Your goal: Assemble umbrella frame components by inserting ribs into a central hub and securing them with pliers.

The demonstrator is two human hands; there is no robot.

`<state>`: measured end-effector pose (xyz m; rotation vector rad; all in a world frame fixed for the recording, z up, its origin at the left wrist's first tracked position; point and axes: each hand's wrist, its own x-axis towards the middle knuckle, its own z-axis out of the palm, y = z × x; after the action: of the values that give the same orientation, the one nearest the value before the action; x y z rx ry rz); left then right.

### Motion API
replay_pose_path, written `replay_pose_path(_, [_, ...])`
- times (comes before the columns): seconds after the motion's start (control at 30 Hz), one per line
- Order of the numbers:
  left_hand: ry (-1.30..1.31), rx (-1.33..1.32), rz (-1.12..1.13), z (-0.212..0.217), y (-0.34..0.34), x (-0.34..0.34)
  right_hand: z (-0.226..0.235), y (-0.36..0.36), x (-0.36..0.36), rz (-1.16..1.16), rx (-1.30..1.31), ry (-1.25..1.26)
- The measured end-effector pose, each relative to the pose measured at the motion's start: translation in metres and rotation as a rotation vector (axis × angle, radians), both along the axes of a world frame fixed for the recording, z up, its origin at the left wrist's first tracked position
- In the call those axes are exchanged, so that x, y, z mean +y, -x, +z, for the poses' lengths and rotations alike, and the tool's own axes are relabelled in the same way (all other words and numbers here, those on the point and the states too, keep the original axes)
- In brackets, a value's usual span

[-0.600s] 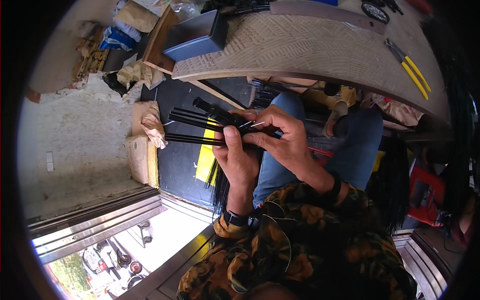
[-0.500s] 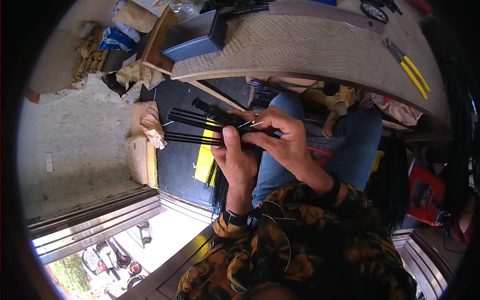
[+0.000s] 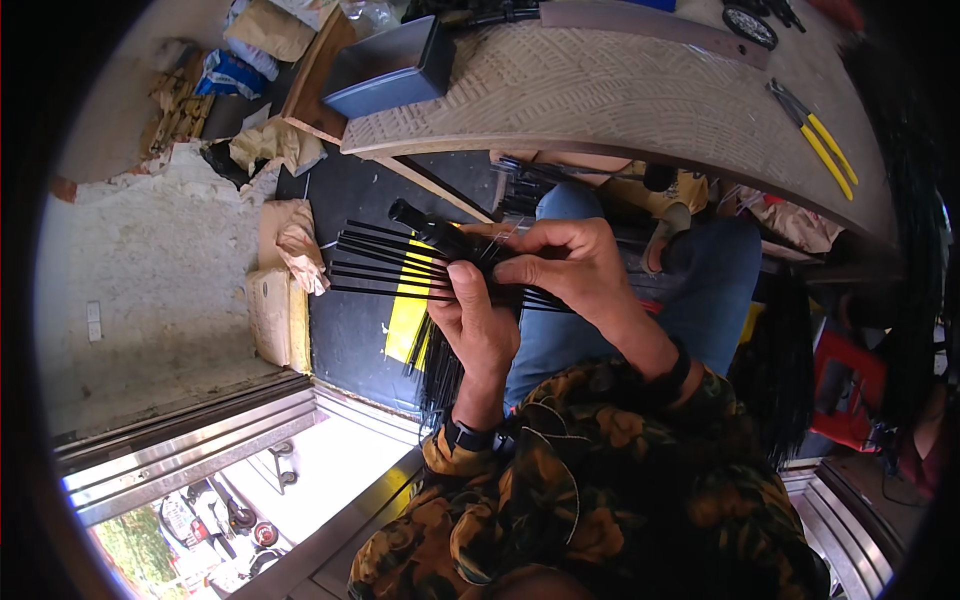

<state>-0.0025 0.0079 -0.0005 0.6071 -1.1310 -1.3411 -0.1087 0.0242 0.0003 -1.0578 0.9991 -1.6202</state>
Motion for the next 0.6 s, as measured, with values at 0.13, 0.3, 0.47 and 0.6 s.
replay_pose_path(0.13, [0.015,0.022,0.039,-0.003,0.003,-0.004,0.003,-0.014,0.006,-0.163,0.061,-0.023])
replay_pose_path(0.3, [0.035,-0.056,0.001,-0.001,-0.004,-0.004,-0.003,-0.020,0.011,-0.342,0.389,0.230])
replay_pose_path(0.47, [0.093,-0.093,0.073,-0.005,0.004,-0.003,-0.016,-0.020,0.005,-0.036,-0.170,0.018])
replay_pose_path(0.6, [0.153,-0.087,0.051,0.003,0.006,-0.002,-0.012,-0.013,0.003,0.082,-0.335,-0.050])
